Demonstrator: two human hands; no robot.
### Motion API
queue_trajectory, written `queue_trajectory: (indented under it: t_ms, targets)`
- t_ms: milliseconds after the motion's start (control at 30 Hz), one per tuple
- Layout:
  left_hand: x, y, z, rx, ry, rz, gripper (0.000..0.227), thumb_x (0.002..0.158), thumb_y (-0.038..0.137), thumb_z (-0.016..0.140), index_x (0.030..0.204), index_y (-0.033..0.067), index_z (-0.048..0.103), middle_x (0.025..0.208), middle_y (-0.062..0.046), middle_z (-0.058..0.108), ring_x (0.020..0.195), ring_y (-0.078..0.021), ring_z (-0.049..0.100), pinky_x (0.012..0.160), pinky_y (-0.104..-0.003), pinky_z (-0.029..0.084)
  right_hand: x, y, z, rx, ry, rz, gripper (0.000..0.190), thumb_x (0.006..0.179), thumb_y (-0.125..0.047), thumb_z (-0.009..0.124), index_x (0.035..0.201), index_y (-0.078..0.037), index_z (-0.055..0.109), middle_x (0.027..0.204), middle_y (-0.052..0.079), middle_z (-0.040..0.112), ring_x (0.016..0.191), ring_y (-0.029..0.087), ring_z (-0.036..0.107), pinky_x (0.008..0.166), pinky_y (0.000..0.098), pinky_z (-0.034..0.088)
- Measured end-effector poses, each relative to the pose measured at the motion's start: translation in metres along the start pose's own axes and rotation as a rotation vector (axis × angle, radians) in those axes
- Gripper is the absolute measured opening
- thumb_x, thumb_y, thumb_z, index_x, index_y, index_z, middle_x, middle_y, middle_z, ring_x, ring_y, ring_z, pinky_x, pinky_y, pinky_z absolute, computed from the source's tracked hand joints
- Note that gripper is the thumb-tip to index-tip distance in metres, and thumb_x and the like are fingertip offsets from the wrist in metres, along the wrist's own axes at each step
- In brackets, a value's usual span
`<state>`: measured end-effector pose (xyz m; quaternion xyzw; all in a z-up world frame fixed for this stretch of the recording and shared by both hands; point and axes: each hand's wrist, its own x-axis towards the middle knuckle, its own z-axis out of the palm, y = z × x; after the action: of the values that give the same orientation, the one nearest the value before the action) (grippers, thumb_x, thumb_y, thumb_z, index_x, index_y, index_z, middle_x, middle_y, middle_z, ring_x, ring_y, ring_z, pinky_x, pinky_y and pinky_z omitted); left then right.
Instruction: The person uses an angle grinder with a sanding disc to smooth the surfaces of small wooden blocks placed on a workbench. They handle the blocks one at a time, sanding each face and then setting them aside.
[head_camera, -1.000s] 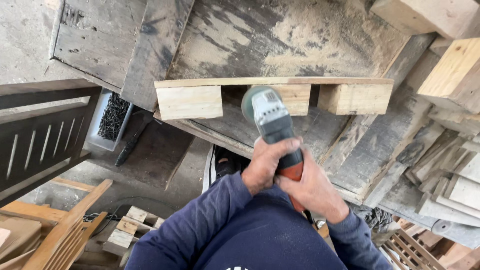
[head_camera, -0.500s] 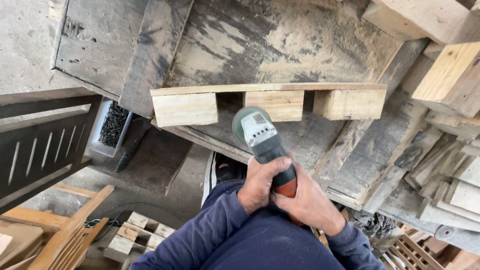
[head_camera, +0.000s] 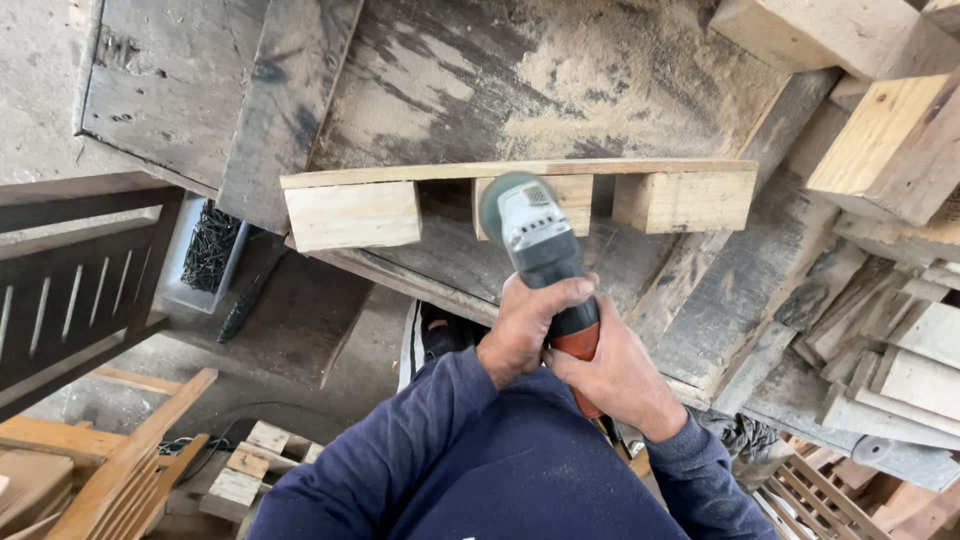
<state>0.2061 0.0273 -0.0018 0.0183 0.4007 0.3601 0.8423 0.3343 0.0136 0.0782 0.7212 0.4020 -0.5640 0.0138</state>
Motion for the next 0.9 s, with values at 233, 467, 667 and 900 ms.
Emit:
queue_trajectory:
  t_ms: [233,467,667,900]
  targets:
    - [0.012,-0.003,0.020,-0.019,0.005,-0.044,0.038,0.082,0.014,0.081,0.113,-0.0025,0.067,0.105,-0.011,0.071,0.094,-0.0188,0.069,0.089,-0.036,0.059,0.001,-0.006,-0.016,-0.010,0.065,-0.010,0.086,0.067,-0.025,0.078,0.140,0.000,0.039,0.102,0.017,0.072,0.091,0.029,0.075,0.082,0.0415,0.058]
    - [0.030,-0.006,0.011,-0.056,0.026,-0.038,0.041,0.079,0.018,0.081,0.112,-0.0003,0.065,0.108,-0.012,0.073,0.094,-0.0186,0.070,0.088,-0.038,0.060,0.015,-0.004,-0.029,0.003,0.007,0.009,0.076,0.067,-0.028,0.079,0.131,-0.001,0.048,0.100,0.017,0.073,0.089,0.029,0.076,0.079,0.0413,0.059]
    - [0.042,-0.010,0.029,-0.031,-0.008,-0.051,0.043,0.081,0.019,0.082,0.113,-0.0036,0.065,0.110,-0.014,0.073,0.094,-0.0206,0.070,0.087,-0.038,0.061,0.016,-0.001,-0.046,-0.050,0.051,0.027,0.076,0.068,-0.027,0.078,0.132,-0.001,0.048,0.097,0.017,0.074,0.085,0.029,0.076,0.078,0.0416,0.059]
    - [0.061,-0.023,0.043,0.001,-0.079,-0.066,0.043,0.083,0.021,0.081,0.115,-0.0027,0.064,0.109,-0.015,0.073,0.097,-0.0208,0.073,0.090,-0.040,0.063,0.018,0.011,-0.065,-0.050,0.072,0.057,0.078,0.069,-0.027,0.078,0.134,0.001,0.045,0.096,0.014,0.072,0.084,0.028,0.076,0.076,0.0412,0.061]
